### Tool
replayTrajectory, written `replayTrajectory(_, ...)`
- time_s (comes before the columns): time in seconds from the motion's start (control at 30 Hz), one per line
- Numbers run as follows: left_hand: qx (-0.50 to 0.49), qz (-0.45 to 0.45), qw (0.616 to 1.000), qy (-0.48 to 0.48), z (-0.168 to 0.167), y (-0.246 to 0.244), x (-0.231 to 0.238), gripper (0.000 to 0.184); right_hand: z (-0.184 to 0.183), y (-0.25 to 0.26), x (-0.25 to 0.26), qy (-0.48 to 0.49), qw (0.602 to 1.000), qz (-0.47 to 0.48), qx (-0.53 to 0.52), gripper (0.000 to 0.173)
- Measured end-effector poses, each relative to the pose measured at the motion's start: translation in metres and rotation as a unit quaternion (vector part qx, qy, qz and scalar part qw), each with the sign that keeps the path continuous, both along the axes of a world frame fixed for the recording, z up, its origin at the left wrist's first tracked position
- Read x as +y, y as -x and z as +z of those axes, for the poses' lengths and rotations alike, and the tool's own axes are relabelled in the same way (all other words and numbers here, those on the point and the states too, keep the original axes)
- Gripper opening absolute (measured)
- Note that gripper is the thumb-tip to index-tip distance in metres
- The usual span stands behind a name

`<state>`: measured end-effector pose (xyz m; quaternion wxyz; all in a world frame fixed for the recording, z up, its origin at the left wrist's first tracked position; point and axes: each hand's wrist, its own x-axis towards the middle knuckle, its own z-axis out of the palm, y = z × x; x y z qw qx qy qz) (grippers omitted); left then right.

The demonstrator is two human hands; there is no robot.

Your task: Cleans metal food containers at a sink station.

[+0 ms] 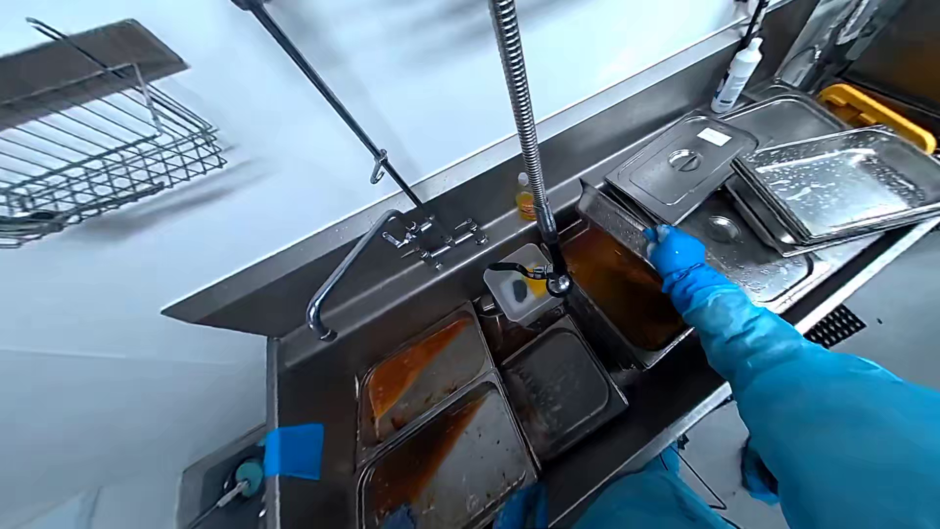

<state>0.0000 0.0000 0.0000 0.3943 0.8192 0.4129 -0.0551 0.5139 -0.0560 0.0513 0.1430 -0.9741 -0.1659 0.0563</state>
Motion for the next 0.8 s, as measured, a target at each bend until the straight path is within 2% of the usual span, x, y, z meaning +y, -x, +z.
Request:
replayTrajectory(0.13,-0.027,-0.089,0.996,-0.005,0.011,-0.006,-0.003,0.034,0.031,0.004,-0.026,-0.061,0.996,-0.062,-0.035,0.027)
replayTrajectory(0.27,-0.027,-0.167,0.985,0.021,0.013,0.007,0.005,0.037,0.059,0.021,-0.058,-0.132,0.973,-0.179,-0.069,0.037)
replayTrajectory(0.33,-0.025,-0.197,0.979,0.041,0.017,0.018,0.014,0.039,0.069,0.045,-0.076,-0.194,0.946,-0.245,-0.085,0.036)
replayTrajectory(0.4,-0.063,-0.198,0.976,0.069,0.023,0.031,0.025,0.038,0.077,0.084,-0.092,-0.257,0.913,-0.302,-0.102,0.04)
replayTrajectory(0.5,-0.193,-0.148,0.959,0.146,0.042,0.042,0.042,0.026,0.075,0.154,-0.11,-0.356,0.847,-0.367,-0.145,0.053)
replayTrajectory(0.57,-0.283,-0.109,0.932,0.199,0.063,0.037,0.053,0.017,0.076,0.206,-0.112,-0.398,0.811,-0.394,-0.169,0.05)
replayTrajectory(0.7,-0.369,-0.064,0.886,0.274,0.117,0.013,0.085,0.024,0.063,0.29,-0.097,-0.416,0.792,-0.36,-0.265,0.048)
replayTrajectory(0.8,-0.342,-0.006,0.872,0.35,0.155,0.01,0.117,0.036,0.037,0.344,-0.074,-0.441,0.797,-0.234,-0.34,0.038)
